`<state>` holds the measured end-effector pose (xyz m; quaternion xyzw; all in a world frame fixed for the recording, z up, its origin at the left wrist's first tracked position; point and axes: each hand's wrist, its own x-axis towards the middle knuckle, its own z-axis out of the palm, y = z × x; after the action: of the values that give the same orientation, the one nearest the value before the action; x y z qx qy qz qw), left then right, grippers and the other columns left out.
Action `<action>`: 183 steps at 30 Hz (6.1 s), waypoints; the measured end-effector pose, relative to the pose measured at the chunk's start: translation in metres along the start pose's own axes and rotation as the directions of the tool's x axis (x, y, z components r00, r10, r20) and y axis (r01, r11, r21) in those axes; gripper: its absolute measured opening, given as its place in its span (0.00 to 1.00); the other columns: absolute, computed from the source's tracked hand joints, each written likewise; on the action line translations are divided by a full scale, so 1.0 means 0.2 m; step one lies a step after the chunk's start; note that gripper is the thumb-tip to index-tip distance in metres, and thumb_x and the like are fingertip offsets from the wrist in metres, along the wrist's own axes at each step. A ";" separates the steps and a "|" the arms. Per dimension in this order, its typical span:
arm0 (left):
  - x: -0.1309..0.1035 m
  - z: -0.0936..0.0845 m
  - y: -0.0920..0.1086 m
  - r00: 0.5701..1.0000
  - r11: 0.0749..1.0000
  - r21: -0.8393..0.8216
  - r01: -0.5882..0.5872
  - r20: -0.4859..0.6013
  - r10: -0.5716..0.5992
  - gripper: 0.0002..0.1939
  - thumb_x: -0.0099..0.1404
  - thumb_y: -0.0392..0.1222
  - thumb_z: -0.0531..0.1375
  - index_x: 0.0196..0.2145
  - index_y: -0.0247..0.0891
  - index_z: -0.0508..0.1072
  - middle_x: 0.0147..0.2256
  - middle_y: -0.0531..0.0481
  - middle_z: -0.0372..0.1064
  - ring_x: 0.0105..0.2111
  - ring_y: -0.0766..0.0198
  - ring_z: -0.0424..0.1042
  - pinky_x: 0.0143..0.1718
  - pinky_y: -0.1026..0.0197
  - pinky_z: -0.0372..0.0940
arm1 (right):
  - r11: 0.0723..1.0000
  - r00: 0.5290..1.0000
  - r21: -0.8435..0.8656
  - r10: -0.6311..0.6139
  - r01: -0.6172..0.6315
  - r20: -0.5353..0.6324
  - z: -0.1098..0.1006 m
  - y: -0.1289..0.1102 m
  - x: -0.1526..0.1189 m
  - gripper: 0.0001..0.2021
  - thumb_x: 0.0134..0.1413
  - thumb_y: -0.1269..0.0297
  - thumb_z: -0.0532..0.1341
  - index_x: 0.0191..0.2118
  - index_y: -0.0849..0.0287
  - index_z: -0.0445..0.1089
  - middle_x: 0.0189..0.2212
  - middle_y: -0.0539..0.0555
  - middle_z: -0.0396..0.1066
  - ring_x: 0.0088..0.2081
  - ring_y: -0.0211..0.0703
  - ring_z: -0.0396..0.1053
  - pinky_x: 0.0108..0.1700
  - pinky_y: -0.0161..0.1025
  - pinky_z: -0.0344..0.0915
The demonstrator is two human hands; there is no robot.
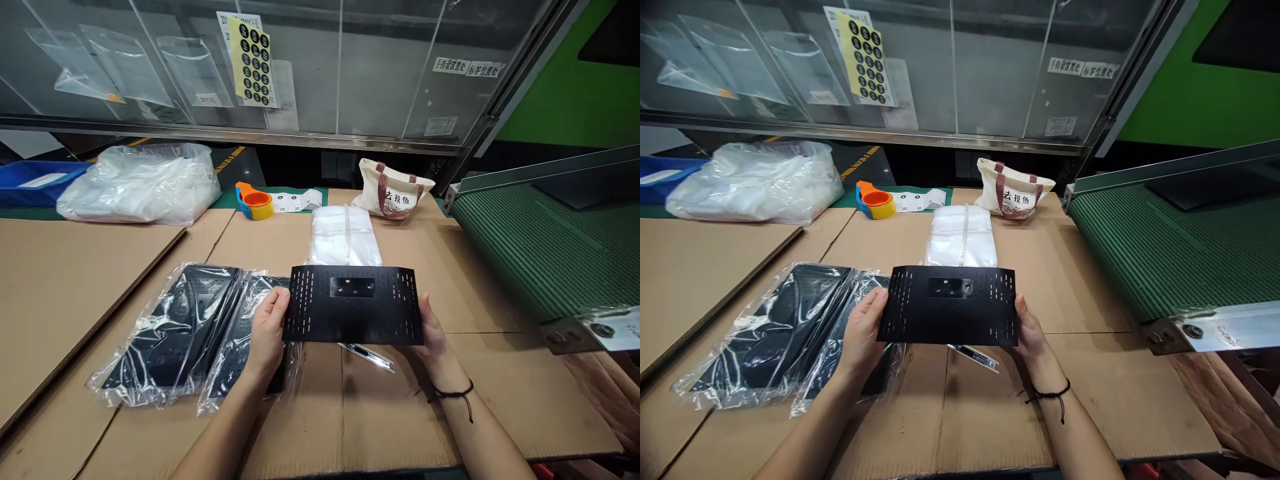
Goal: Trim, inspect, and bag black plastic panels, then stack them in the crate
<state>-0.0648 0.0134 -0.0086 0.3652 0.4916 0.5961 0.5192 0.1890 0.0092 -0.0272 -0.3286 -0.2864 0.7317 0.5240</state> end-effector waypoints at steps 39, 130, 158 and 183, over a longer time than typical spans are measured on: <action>-0.09 0.03 -0.11 0.879 0.874 0.199 -0.442 0.290 0.379 0.39 0.65 0.42 0.58 0.67 0.51 0.42 0.68 0.49 0.38 0.67 0.52 0.37 0.67 0.46 0.39 | 0.141 0.499 -0.866 -0.856 0.481 0.138 -0.04 0.11 0.05 0.41 0.49 0.57 0.65 0.66 0.52 0.45 0.64 0.60 0.48 0.65 0.57 0.47 0.65 0.60 0.42; -0.07 -0.02 -0.04 0.309 0.212 0.225 -0.951 0.725 0.615 0.23 0.67 0.41 0.51 0.58 0.33 0.62 0.47 0.40 0.74 0.53 0.55 0.70 0.57 0.46 0.62 | -0.668 0.222 -0.581 -0.547 0.466 0.807 0.05 -0.02 -0.10 0.19 0.61 0.79 0.55 0.54 0.58 0.69 0.40 0.54 0.79 0.50 0.44 0.73 0.57 0.45 0.69; -0.04 -0.07 0.03 0.222 -0.174 0.499 -0.849 0.635 0.740 0.23 0.62 0.38 0.57 0.55 0.36 0.66 0.44 0.42 0.76 0.47 0.52 0.72 0.53 0.47 0.62 | -0.605 0.291 -0.652 -0.591 0.457 0.752 0.07 -0.03 -0.14 0.22 0.60 0.82 0.55 0.55 0.56 0.68 0.40 0.55 0.78 0.50 0.44 0.73 0.57 0.46 0.69; -0.13 -0.02 0.01 0.307 0.167 0.312 -0.935 0.482 0.821 0.05 0.60 0.31 0.54 0.32 0.40 0.64 0.25 0.52 0.65 0.26 0.64 0.66 0.33 0.53 0.69 | -0.592 0.298 -0.668 -0.606 0.451 0.738 0.06 -0.01 -0.14 0.24 0.60 0.80 0.56 0.59 0.52 0.64 0.41 0.52 0.78 0.48 0.44 0.74 0.57 0.47 0.69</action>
<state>-0.0640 -0.0119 -0.0059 0.7690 0.2770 0.5760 -0.0064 0.1879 -0.0177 -0.0134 -0.3715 -0.7817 -0.1918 0.4629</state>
